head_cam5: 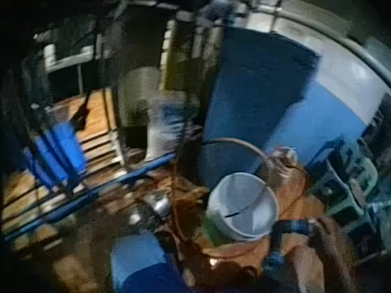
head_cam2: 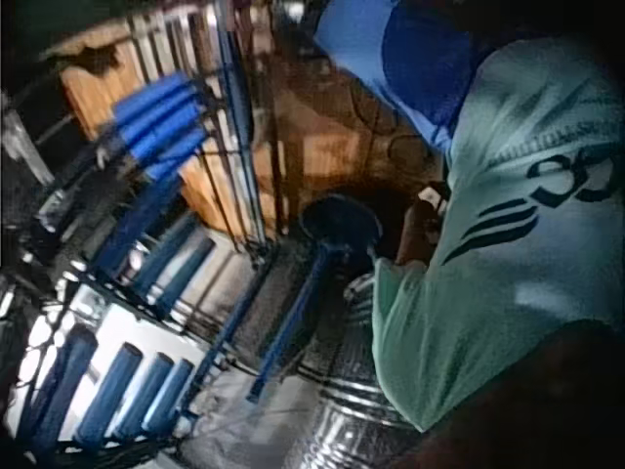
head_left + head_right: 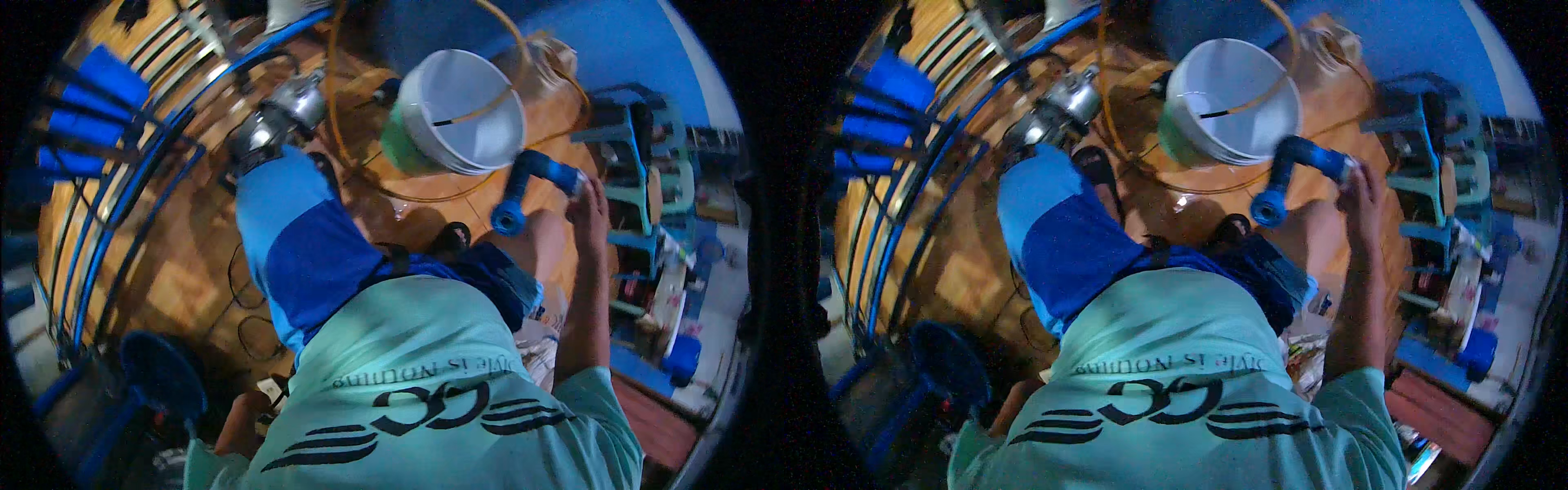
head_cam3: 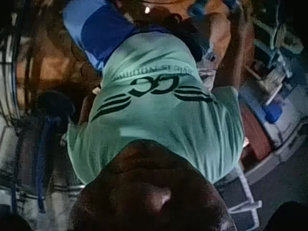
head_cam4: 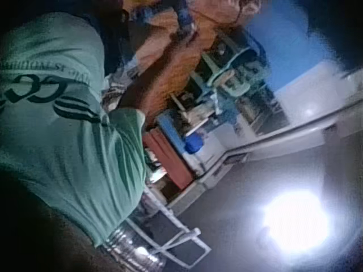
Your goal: The person sits on the floor and repairs a blue plastic plumbing fitting. They wrap white thread seal tape around the threads, then retrieve a small plastic bag containing washers and a cap. They place a washer and the cap onto the fitting.
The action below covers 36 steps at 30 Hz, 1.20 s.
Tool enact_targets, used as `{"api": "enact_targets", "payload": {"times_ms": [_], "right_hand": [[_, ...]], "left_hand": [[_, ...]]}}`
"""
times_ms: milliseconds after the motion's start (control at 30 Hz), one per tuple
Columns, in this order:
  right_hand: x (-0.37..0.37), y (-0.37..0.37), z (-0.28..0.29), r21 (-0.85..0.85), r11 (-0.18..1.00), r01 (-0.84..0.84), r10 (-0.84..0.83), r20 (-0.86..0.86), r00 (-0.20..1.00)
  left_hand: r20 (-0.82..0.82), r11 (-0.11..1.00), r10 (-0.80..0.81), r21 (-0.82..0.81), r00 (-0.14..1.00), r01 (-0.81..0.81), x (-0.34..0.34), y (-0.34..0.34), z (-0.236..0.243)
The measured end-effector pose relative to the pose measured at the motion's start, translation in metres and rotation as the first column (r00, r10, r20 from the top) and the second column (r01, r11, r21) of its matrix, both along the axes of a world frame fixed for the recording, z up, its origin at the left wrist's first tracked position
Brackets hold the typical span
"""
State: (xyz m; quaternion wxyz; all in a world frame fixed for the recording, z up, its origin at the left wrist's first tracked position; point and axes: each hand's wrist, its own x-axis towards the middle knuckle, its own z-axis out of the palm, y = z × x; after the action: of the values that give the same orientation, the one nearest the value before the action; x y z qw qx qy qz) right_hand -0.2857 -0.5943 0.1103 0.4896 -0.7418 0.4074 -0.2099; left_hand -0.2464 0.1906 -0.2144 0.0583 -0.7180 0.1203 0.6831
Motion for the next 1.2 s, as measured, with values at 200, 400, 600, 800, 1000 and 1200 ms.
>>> {"api": "enact_targets", "payload": {"times_ms": [200, 400, 600, 800, 1000, 1200], "right_hand": [[-0.001, 0.030, 0.007, 0.124, 0.987, -0.099, 0.075, 0.187, 0.979], [-0.024, 0.029, 0.009, 0.104, 0.993, -0.046, 0.020, 0.238, 0.971], [-0.054, 0.019, 0.000, 0.090, 0.996, 0.015, -0.028, 0.152, 0.988], [-0.023, 0.044, 0.009, 0.090, 0.996, 0.009, -0.030, 0.232, 0.972], [-0.009, 0.059, 0.024, 0.138, 0.967, -0.215, 0.134, 0.445, 0.886], [-0.048, 0.059, 0.020, 0.241, 0.969, -0.051, 0.006, 0.184, 0.983]], "left_hand": [[0.156, 0.967, 0.252, -0.023, 0.955, -0.252, 0.020, -0.021, 0.019], [0.206, 0.924, 0.382, -0.117, 0.901, -0.365, 0.033, -0.052, 0.034], [0.281, 0.708, 0.645, -0.572, 0.711, -0.415, 0.158, -0.186, 0.099], [0.061, -0.073, 0.693, -0.986, 0.719, 0.153, 0.238, -0.475, 0.334], [0.201, 0.085, -0.152, -0.973, 0.968, 0.215, 0.192, -0.637, 0.362], [0.646, -0.453, 0.113, -0.642, 0.755, 0.618, 0.140, -0.658, 0.323]]}}
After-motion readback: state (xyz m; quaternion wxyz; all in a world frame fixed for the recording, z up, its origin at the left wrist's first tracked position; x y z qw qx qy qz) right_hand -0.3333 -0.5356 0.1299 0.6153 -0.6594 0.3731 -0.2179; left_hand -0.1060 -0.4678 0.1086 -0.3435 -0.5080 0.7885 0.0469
